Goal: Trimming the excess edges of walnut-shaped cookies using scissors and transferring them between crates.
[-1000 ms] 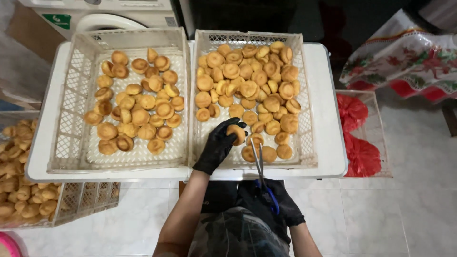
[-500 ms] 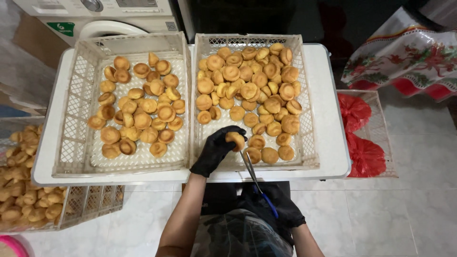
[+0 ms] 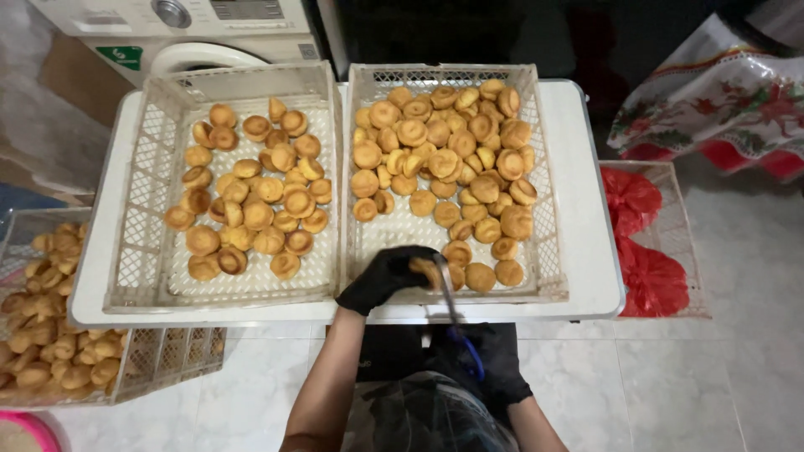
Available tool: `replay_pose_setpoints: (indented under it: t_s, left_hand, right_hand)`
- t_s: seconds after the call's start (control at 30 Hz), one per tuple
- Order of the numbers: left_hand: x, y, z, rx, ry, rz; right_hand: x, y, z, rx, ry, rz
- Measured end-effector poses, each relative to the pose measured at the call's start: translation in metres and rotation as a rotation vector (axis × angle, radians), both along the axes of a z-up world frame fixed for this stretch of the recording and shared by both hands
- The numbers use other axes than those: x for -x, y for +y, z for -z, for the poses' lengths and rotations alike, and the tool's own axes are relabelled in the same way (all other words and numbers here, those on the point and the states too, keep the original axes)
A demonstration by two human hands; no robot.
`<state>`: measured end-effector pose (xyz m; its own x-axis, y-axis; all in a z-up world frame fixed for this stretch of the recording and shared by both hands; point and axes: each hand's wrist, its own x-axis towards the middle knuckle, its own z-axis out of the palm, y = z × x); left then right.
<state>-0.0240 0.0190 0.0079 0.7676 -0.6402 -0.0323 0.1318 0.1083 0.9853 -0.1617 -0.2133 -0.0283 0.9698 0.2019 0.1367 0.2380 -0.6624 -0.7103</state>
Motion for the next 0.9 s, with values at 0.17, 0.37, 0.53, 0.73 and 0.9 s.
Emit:
replay_pose_setpoints:
  t_s: [0.17, 0.37, 0.53, 0.73, 0.9]
  left_hand:
    - [-0.045, -0.021, 0.033, 0.587, 0.45, -0.575]
    - [-0.03, -0.048, 0.046, -0.55, -0.552, 0.215]
    - [-0.026, -0.066, 0.068, -0.714, -0.558, 0.24]
    - [-0.028, -0.053, 0.06, -0.605, -0.545, 0.224]
    - [-0.024, -0.053, 0.029, 0.366, 0.172, -0.129]
  right_hand:
    - [0.029, -0.06, 0.197, -1.129, 0.522, 0.528]
    - [-0.003, -0.026, 0.05, -1.016, 0.651, 0.411]
    - [0.002, -0.013, 0.03, -1.049, 0.544, 0.364]
    - [-0.005, -0.007, 0.015, -0.938, 0.604, 0.399]
    - [-0.002, -0.022, 0.023, -1.076, 0.61, 0.344]
